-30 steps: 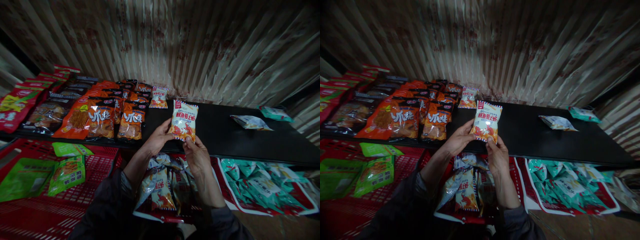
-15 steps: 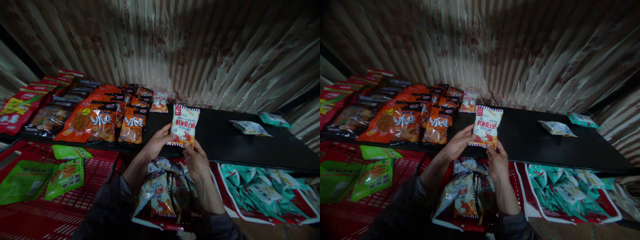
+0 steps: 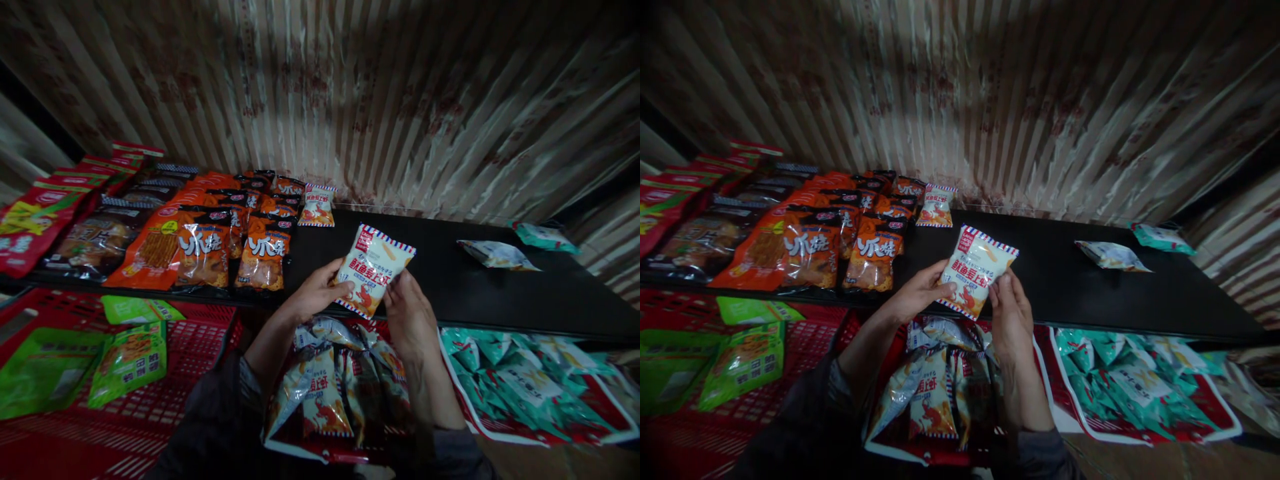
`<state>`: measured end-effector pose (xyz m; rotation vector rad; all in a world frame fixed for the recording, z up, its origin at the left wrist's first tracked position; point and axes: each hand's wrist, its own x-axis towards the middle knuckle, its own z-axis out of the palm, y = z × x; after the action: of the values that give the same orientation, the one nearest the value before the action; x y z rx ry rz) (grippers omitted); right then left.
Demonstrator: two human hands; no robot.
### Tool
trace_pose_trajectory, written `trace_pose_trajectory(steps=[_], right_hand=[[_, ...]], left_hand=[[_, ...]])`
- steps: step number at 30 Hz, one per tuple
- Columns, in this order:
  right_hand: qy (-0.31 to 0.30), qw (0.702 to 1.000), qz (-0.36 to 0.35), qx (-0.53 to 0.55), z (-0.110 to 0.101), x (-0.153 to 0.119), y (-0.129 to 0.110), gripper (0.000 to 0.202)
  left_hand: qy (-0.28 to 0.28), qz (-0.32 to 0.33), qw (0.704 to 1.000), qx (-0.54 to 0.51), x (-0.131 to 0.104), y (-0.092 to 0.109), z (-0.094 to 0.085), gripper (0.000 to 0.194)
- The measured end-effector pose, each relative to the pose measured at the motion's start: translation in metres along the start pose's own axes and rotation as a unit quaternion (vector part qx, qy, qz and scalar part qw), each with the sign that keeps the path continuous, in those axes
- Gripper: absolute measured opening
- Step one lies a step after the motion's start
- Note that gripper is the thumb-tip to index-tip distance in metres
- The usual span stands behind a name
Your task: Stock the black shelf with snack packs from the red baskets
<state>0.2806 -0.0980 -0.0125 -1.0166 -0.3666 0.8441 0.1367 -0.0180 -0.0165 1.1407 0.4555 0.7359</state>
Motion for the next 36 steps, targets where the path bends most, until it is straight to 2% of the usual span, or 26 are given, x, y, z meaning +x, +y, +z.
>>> trace_pose_trajectory(steps=[8,13,18,21,26,28,32,36], right_hand=[[0.094,0.995,0.007,0.032,-0.013,0.011,-0.014,0.028],[0.094,0.994,0.01,0.047,-0.014,0.012,-0.018,0.037],[0.076,0.996,0.007,0.037,-0.017,0.012,-0.016,0.039],[0.046,0.998,0.007,0.031,-0.015,0.011,-0.015,0.04],[-0.019,1.0,0.019,-0.014,-0.011,0.006,-0.01,0.043],[-0.033,0.998,0.026,-0.047,-0.011,0.005,-0.005,0.043],[-0.058,0.992,0.031,-0.107,-0.012,0.002,0.006,0.052],[-0.089,0.985,0.016,-0.146,-0.011,0.001,0.017,0.063]], left_hand=[[-0.079,-0.047,0.995,0.046,-0.004,-0.003,0.004,0.051],[-0.109,-0.075,0.99,0.045,-0.004,-0.008,0.003,0.053],[-0.109,-0.082,0.989,0.049,-0.004,-0.011,0.002,0.05],[-0.091,-0.07,0.993,0.023,-0.002,-0.012,0.003,0.052],[-0.024,-0.031,0.997,-0.059,0.002,-0.015,0.006,0.083],[0.004,-0.027,0.997,-0.077,0.004,-0.016,0.006,0.09],[0.064,0.005,0.995,-0.076,0.007,-0.016,0.004,0.091],[0.086,0.039,0.994,-0.058,0.01,-0.016,0.002,0.088]])
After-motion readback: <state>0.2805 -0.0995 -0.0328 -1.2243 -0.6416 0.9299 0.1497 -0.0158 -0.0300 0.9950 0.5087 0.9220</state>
